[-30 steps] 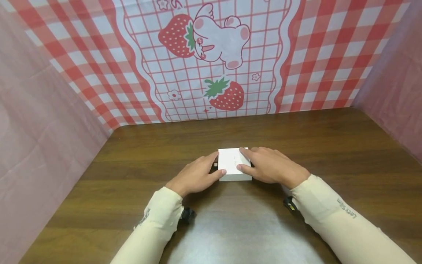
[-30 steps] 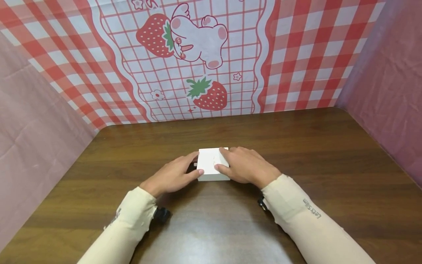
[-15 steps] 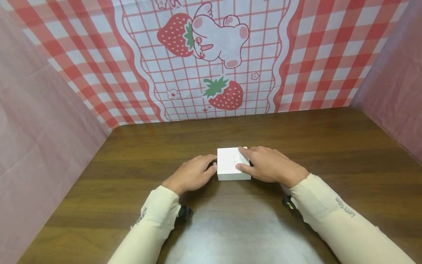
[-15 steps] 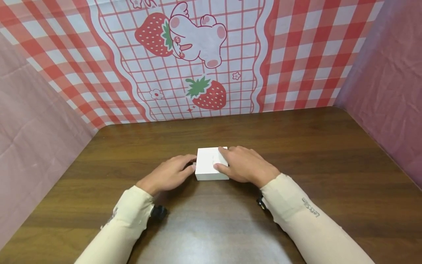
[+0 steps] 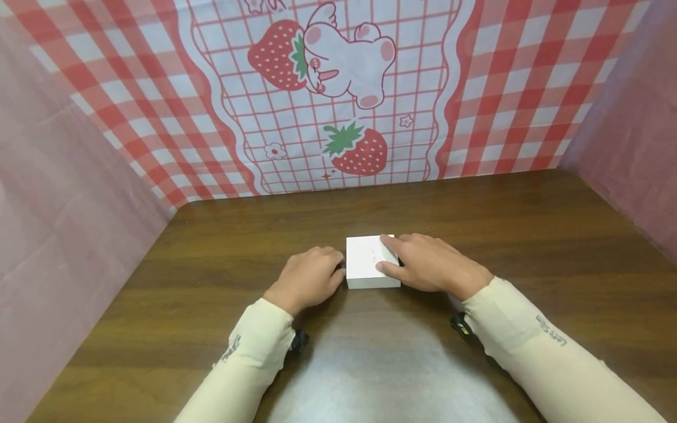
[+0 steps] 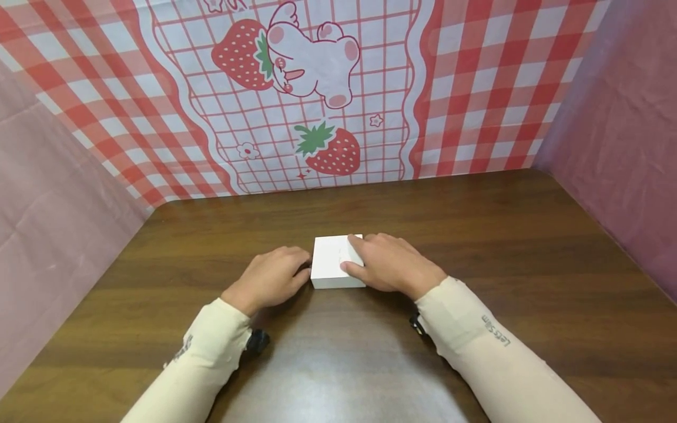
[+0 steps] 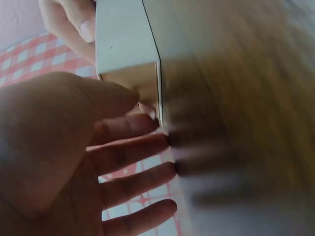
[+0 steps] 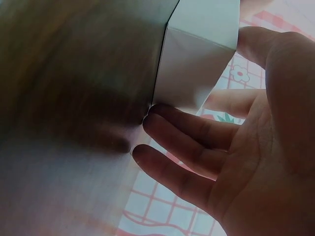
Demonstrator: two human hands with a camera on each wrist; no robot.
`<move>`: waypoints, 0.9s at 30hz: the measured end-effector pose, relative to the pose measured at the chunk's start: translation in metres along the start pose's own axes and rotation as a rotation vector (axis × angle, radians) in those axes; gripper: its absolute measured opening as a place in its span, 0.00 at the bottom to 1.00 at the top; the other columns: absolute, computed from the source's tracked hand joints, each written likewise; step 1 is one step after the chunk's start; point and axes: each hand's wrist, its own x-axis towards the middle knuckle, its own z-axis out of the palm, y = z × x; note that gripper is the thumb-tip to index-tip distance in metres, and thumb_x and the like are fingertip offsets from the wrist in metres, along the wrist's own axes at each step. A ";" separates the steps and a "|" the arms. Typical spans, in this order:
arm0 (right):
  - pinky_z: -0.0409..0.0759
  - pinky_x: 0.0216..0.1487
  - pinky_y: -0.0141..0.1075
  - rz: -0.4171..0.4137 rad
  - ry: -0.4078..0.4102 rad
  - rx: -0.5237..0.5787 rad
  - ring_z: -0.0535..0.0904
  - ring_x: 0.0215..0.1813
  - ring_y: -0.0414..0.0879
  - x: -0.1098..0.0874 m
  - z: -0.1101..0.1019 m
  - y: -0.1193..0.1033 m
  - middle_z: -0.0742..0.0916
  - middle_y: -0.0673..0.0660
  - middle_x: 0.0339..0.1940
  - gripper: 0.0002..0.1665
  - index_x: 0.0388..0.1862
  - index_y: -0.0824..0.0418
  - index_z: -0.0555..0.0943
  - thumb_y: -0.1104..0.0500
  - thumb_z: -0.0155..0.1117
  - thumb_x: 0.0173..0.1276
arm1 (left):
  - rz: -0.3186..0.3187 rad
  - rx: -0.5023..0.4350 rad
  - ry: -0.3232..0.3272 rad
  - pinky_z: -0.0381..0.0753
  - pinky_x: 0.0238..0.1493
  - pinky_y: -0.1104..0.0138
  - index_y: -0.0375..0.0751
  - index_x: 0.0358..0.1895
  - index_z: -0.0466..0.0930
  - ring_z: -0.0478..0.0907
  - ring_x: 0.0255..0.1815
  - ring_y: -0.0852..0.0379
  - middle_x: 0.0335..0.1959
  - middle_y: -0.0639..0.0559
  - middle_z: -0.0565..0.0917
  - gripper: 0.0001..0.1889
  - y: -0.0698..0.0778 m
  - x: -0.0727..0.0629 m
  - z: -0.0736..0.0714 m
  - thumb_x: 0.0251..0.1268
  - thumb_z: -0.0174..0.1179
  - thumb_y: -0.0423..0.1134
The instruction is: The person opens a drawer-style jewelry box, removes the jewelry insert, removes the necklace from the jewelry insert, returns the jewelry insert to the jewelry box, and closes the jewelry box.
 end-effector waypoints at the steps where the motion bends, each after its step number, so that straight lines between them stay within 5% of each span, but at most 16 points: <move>1: 0.73 0.62 0.56 -0.004 0.002 -0.002 0.76 0.65 0.59 0.000 0.000 0.000 0.78 0.66 0.66 0.42 0.76 0.64 0.66 0.38 0.56 0.75 | 0.004 0.017 0.010 0.81 0.34 0.54 0.50 0.32 0.78 0.80 0.39 0.54 0.36 0.57 0.82 0.09 0.001 0.000 0.000 0.74 0.55 0.44; 27: 0.72 0.63 0.56 0.021 -0.013 0.006 0.75 0.66 0.59 0.002 0.001 0.000 0.78 0.67 0.66 0.43 0.77 0.62 0.65 0.37 0.56 0.74 | -0.047 0.016 0.075 0.77 0.23 0.54 0.53 0.26 0.77 0.81 0.26 0.51 0.23 0.56 0.81 0.12 0.001 0.007 0.002 0.71 0.60 0.43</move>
